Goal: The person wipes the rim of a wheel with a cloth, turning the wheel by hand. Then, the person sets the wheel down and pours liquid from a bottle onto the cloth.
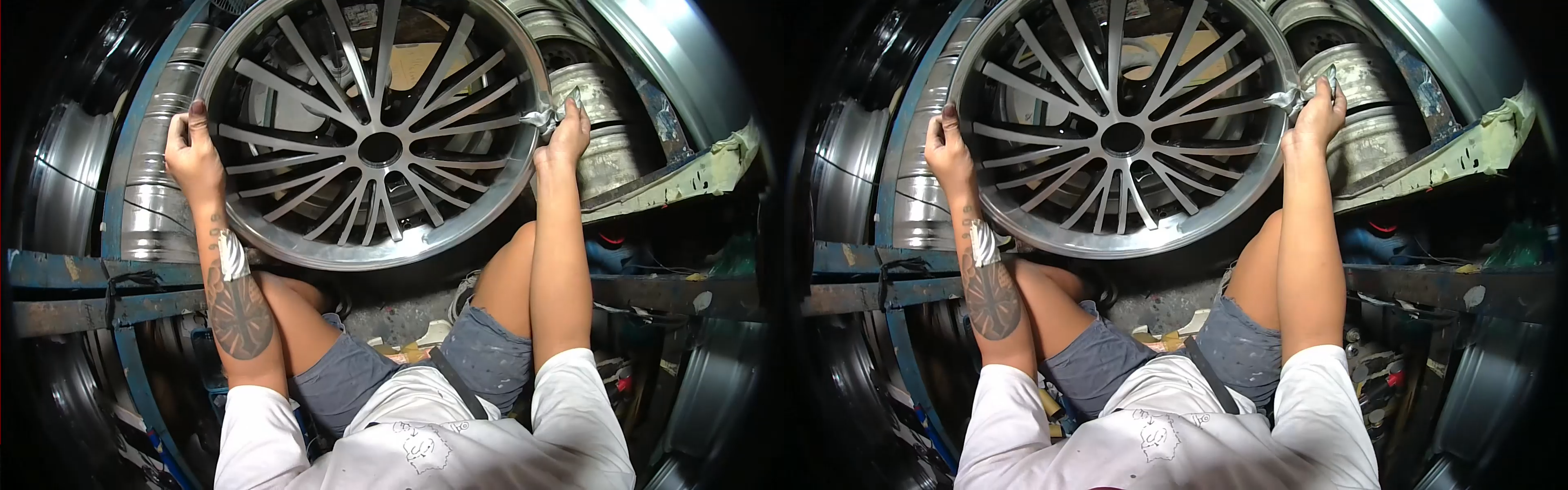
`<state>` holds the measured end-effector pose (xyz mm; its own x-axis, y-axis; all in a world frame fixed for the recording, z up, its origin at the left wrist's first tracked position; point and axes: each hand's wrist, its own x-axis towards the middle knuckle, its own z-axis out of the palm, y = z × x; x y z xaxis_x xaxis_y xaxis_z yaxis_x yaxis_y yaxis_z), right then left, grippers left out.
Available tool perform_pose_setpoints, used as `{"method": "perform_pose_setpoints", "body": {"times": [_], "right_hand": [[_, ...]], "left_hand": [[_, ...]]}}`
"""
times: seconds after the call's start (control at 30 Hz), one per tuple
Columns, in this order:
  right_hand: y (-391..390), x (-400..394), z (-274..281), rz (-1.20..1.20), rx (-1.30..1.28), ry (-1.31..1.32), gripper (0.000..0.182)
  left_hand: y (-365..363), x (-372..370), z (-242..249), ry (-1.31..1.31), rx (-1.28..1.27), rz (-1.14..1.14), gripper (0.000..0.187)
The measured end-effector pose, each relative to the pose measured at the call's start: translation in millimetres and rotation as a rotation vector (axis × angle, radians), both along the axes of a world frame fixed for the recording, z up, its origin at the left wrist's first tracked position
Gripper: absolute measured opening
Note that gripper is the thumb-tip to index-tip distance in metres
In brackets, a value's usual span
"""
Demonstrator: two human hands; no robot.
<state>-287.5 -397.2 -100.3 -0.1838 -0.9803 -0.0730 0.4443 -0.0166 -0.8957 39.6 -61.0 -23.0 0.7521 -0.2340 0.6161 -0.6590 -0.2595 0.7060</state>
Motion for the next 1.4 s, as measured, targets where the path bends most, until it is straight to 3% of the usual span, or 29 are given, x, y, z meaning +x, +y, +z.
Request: {"method": "perform_pose_setpoints", "body": {"times": [0.07,0.1,0.2,0.3,0.37,0.4,0.63,0.73,0.83,0.97,1.03,1.07,1.13,1.27,1.4], "right_hand": [[2,3,1,0.002,-0.029,0.024,0.043],[2,5,-1,-0.004,-0.045,0.058,0.045],[3,8,-8,-0.038,-0.025,0.096,0.05],[5,10,-21,-0.127,0.013,0.282,0.05],[2,10,-36,-0.124,0.011,0.168,0.049],[2,12,-39,-0.119,0.013,0.109,0.048],[-2,3,-41,-0.04,0.136,-0.041,0.048],[-10,7,-50,-0.178,0.283,-0.116,0.043],[-7,12,-77,-0.265,0.287,0.0,0.042],[-22,5,-126,-0.051,0.239,-0.101,0.043],[-29,-1,-123,0.065,0.159,-0.117,0.037],[-9,3,-94,0.068,0.184,-0.107,0.036],[3,5,-76,0.085,0.098,-0.105,0.036],[14,13,-38,-0.087,0.043,0.098,0.043],[25,10,-11,-0.081,-0.087,0.11,0.048]], "left_hand": [[-1,10,-2,0.04,-0.107,-0.134,0.039],[3,14,-1,0.089,-0.159,-0.246,0.023],[12,18,-1,0.352,-0.315,-0.422,0.022],[21,32,-31,0.33,-0.164,-0.248,0.037],[27,22,-45,0.316,-0.039,-0.079,0.051],[21,20,-60,0.294,-0.175,0.045,0.049],[27,2,-62,0.192,-0.274,0.054,0.043],[22,4,-51,0.063,-0.276,0.032,0.042],[14,-2,-24,0.067,-0.251,0.029,0.041],[14,-5,-2,-0.001,-0.187,0.08,0.043],[14,-1,-1,-0.028,-0.177,0.07,0.044],[9,3,-2,-0.125,-0.197,0.074,0.045],[3,0,0,-0.014,-0.224,0.053,0.045],[-7,-12,9,0.013,-0.177,0.063,0.039],[-8,-3,4,-0.114,-0.195,0.02,0.047]]}}
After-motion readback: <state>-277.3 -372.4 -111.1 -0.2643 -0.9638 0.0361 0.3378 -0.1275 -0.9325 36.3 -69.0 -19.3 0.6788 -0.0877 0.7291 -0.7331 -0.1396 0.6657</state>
